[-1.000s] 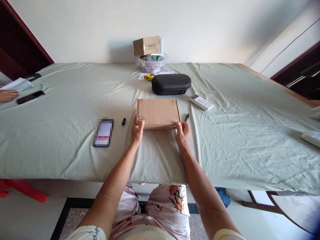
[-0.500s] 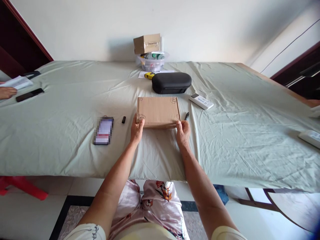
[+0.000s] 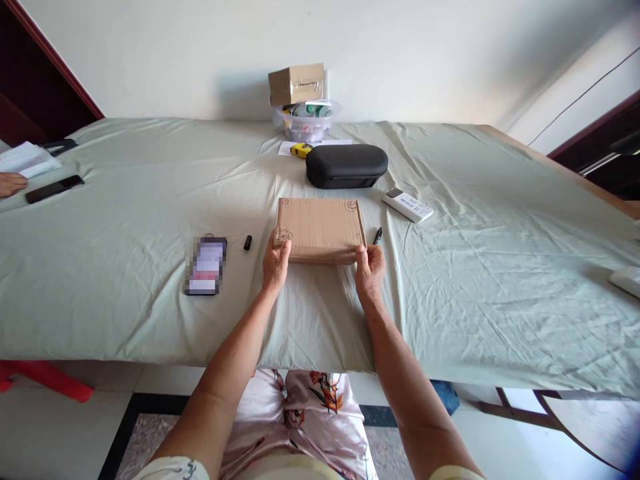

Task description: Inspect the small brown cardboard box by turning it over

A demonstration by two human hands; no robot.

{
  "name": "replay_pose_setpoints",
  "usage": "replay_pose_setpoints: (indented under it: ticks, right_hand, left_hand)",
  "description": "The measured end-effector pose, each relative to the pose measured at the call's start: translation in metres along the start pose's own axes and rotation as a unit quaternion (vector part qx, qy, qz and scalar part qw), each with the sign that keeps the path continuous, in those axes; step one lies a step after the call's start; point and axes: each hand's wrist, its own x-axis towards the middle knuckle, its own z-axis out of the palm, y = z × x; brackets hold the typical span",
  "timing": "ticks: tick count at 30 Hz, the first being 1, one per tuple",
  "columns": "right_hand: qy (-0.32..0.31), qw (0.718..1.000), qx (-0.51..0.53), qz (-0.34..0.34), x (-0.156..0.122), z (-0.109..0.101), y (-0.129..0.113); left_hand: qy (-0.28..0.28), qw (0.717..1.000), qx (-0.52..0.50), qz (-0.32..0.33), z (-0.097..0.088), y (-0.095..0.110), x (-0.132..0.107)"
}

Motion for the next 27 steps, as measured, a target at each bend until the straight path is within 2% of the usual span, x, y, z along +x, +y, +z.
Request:
replay_pose_setpoints:
  ticks: [9,16,27]
  right_hand:
    - [-0.007,1.0,0.007,0.004,-0.001,-0.002,0.0]
    - [-0.014,1.0,0.007,0.001,0.002,-0.007,0.003]
    - [-0.024,1.0,0.013,0.007,0.001,-0.009,0.005]
  left_hand:
    - [0.019,1.0,0.003,0.005,0.003,0.008,-0.002]
    - [0.0,0.998,-0.047,0.03,0.006,0.017,-0.005]
    - [-0.001,0.999,-0.04,0.032,0.005,0.011,-0.004]
